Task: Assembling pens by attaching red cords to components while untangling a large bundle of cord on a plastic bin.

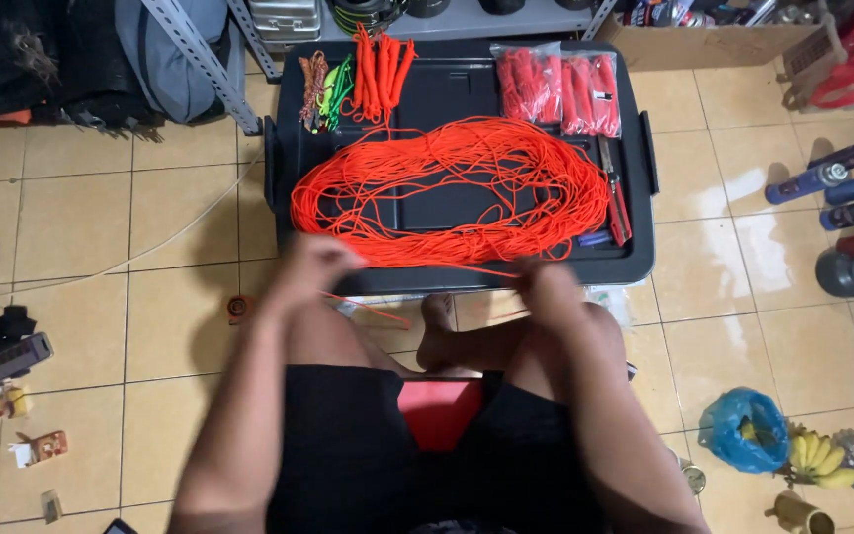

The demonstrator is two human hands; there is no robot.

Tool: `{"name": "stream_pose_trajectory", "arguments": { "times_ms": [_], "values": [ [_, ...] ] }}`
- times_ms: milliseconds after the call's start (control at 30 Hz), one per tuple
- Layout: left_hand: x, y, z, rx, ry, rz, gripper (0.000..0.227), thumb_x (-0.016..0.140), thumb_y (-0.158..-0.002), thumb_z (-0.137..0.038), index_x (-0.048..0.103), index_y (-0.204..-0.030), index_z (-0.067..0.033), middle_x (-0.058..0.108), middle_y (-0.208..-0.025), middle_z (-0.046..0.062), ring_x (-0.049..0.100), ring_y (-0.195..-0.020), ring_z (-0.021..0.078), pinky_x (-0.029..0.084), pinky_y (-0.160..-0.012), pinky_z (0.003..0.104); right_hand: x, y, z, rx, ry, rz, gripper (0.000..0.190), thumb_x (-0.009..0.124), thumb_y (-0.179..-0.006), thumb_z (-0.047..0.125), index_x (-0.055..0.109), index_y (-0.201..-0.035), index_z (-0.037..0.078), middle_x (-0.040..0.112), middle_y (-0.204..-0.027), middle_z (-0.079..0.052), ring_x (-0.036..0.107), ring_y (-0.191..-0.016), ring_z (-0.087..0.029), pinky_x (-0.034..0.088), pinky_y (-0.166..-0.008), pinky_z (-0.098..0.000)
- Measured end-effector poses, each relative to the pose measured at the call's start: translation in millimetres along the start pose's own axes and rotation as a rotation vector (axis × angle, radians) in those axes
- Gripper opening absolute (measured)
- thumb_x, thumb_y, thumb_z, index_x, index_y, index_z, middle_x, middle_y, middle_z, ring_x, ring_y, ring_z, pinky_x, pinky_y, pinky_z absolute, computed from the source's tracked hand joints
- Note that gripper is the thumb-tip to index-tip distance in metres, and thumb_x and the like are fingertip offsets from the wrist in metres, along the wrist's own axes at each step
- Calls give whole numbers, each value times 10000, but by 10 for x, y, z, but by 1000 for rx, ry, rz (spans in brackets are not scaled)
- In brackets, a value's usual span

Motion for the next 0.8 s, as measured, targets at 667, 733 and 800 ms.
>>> {"name": "stream_pose_trajectory", "arguments": {
  "times_ms": [667,733,800],
  "values": [
    [1992,-167,-383,-299,100,163,648,524,-937,-747,543,-1456,-358,624,-1434,-49,629,-1277,168,522,-1042,358,143,3,-24,-283,-175,-288,168,684,-742,47,731,-843,173,670,-713,-96,684,-792,-361,539,-728,-429],
    [1878,-118,-571,-187,-42,133,224,583,-967,-562,739,-1053,-424,749,-919,-116,744,-988,185,546,-887,351,433,-205,-941,71,117,-440,181,738,-681,241,693,-825,340,617,-1142,9,651,-1024,-296,523,-893,-391],
    [1864,-88,-628,-110,-56,113,182,628,-944,-538,751,-982,-409,713,-774,-146,742,-905,138,530,-866,295,309,-341,-1073,392,-41,-337,152,659,-842,430,709,-971,368,684,-1070,-36,670,-1044,-339,530,-919,-449]
  ]
}}
Point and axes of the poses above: each hand's wrist, its own y-axis away from the middle knuckle, its own x-axis out of the palm, z = x × y, the point moved 5 cm from there along -y, towards the middle knuckle
